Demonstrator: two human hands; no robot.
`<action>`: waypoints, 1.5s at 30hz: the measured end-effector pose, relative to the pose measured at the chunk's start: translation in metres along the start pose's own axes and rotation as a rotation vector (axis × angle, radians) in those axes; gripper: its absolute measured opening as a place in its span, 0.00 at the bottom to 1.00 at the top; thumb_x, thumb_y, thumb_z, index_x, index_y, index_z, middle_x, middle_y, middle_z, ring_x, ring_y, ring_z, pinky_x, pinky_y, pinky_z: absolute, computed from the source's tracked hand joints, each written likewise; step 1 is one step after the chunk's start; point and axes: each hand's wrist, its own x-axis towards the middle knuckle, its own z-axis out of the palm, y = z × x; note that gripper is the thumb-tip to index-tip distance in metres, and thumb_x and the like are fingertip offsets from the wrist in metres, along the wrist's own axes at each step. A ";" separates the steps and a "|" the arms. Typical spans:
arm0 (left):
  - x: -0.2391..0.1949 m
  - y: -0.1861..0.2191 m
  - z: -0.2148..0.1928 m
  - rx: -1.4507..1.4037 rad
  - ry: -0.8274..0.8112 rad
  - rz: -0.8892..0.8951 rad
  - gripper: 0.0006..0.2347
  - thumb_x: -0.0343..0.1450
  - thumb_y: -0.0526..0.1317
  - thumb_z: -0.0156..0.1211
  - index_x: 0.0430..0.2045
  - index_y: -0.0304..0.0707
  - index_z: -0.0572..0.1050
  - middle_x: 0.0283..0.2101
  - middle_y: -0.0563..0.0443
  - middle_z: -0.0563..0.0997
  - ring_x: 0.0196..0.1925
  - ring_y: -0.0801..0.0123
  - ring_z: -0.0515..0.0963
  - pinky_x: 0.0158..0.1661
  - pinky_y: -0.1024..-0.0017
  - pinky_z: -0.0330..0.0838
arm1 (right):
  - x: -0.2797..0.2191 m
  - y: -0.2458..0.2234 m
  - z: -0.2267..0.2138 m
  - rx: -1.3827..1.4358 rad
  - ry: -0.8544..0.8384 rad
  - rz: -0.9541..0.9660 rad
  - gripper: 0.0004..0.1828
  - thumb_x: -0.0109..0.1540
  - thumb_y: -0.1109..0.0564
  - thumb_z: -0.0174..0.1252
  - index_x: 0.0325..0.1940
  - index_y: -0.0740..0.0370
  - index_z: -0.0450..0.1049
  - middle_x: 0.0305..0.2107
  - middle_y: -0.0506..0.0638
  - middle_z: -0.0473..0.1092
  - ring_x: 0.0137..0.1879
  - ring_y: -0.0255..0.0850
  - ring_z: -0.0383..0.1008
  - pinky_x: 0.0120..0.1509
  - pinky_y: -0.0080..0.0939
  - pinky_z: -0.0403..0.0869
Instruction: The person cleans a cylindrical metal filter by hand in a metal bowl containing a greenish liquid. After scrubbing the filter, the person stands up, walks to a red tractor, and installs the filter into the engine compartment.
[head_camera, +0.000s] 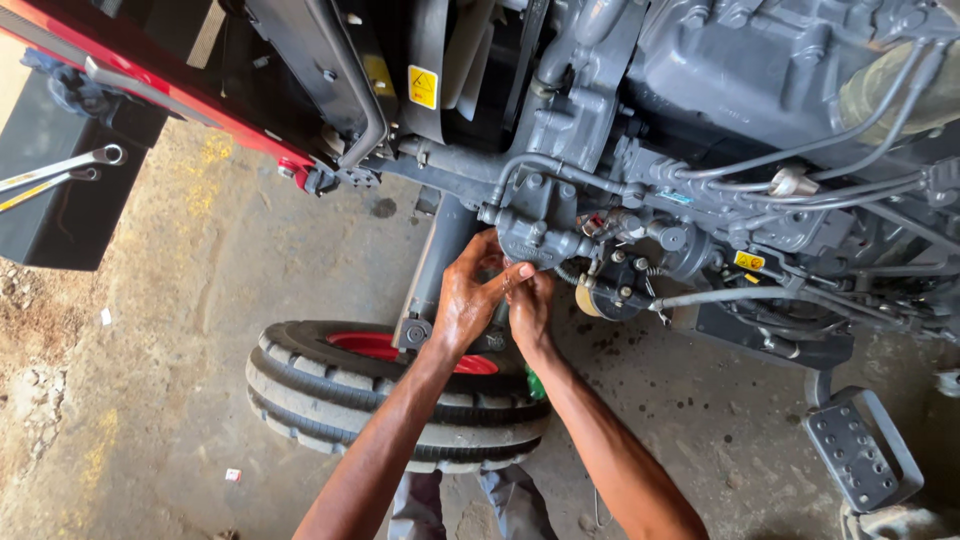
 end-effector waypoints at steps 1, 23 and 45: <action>-0.003 -0.002 0.001 0.047 0.013 0.024 0.24 0.66 0.47 0.73 0.52 0.32 0.75 0.45 0.45 0.84 0.48 0.66 0.81 0.51 0.65 0.76 | -0.004 -0.004 -0.001 0.025 -0.001 -0.025 0.17 0.72 0.50 0.60 0.44 0.71 0.74 0.32 0.49 0.69 0.37 0.32 0.66 0.39 0.33 0.65; 0.000 -0.014 0.004 -0.095 -0.058 0.077 0.22 0.70 0.48 0.68 0.53 0.30 0.75 0.46 0.45 0.78 0.49 0.65 0.78 0.52 0.65 0.74 | 0.017 -0.053 -0.006 -0.006 -0.123 0.055 0.15 0.67 0.46 0.58 0.45 0.61 0.69 0.31 0.40 0.65 0.33 0.27 0.60 0.34 0.29 0.61; 0.003 -0.009 -0.008 0.282 -0.063 0.171 0.20 0.67 0.51 0.70 0.40 0.29 0.80 0.38 0.42 0.82 0.41 0.57 0.82 0.44 0.64 0.77 | -0.003 -0.078 0.044 -0.192 0.039 -0.197 0.16 0.71 0.56 0.51 0.53 0.74 0.73 0.50 0.52 0.74 0.55 0.37 0.73 0.62 0.38 0.73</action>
